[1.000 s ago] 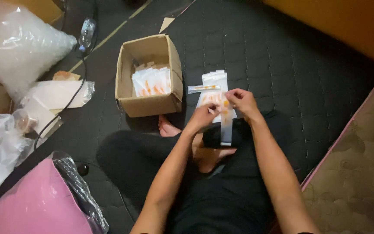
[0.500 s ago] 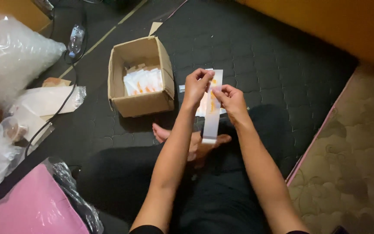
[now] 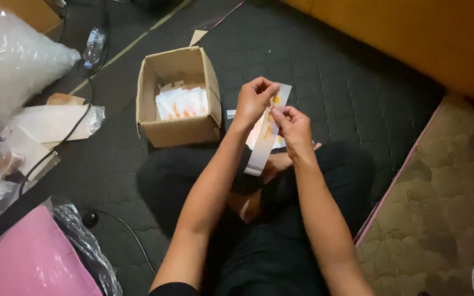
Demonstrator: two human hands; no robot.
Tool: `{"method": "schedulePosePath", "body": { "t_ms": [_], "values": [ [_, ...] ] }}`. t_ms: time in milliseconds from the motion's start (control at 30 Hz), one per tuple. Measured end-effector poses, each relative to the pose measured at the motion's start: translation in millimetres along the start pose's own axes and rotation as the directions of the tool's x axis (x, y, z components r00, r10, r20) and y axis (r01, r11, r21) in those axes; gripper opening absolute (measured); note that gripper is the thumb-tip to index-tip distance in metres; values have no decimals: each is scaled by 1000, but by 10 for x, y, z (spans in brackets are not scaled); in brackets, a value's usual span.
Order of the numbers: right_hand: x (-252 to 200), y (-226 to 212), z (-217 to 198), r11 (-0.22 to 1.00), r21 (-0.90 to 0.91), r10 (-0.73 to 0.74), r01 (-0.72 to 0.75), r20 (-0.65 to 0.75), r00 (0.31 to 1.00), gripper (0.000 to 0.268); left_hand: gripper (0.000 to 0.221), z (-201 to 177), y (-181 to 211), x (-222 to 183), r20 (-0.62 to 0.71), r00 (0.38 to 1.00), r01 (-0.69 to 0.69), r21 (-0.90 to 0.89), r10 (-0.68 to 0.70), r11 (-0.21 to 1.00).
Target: Organizing and stacking packaged strips by peeling off a protective layer and placing them in a neat pile.
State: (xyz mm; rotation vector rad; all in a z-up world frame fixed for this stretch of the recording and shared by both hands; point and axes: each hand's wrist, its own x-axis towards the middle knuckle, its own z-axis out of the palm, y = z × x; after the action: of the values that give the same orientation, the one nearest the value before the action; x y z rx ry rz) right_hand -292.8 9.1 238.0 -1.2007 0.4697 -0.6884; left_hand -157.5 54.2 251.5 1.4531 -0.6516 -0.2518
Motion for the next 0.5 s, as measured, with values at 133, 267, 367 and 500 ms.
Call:
{"method": "schedulePosePath", "body": {
  "t_ms": [133,267,367,500],
  "values": [
    [165,133,-12,999,24,-28,28,-13,1000,17,11,5,97,66,-20,1000,5,-27,-6,1000],
    [187,390,18,997,-52,-58,61,56,997,16,11,-58,-102,200,-98,995,1,-81,-9,997],
    [183,632,-70,988,-152,-19,33,91,996,16,11,-68,-385,490,-108,994,8,-101,-19,995],
    [209,1029,-249,960,-265,128,-86,144,981,16,15,-88,-687,717,-110,992,45,-109,-57,993]
  ]
}}
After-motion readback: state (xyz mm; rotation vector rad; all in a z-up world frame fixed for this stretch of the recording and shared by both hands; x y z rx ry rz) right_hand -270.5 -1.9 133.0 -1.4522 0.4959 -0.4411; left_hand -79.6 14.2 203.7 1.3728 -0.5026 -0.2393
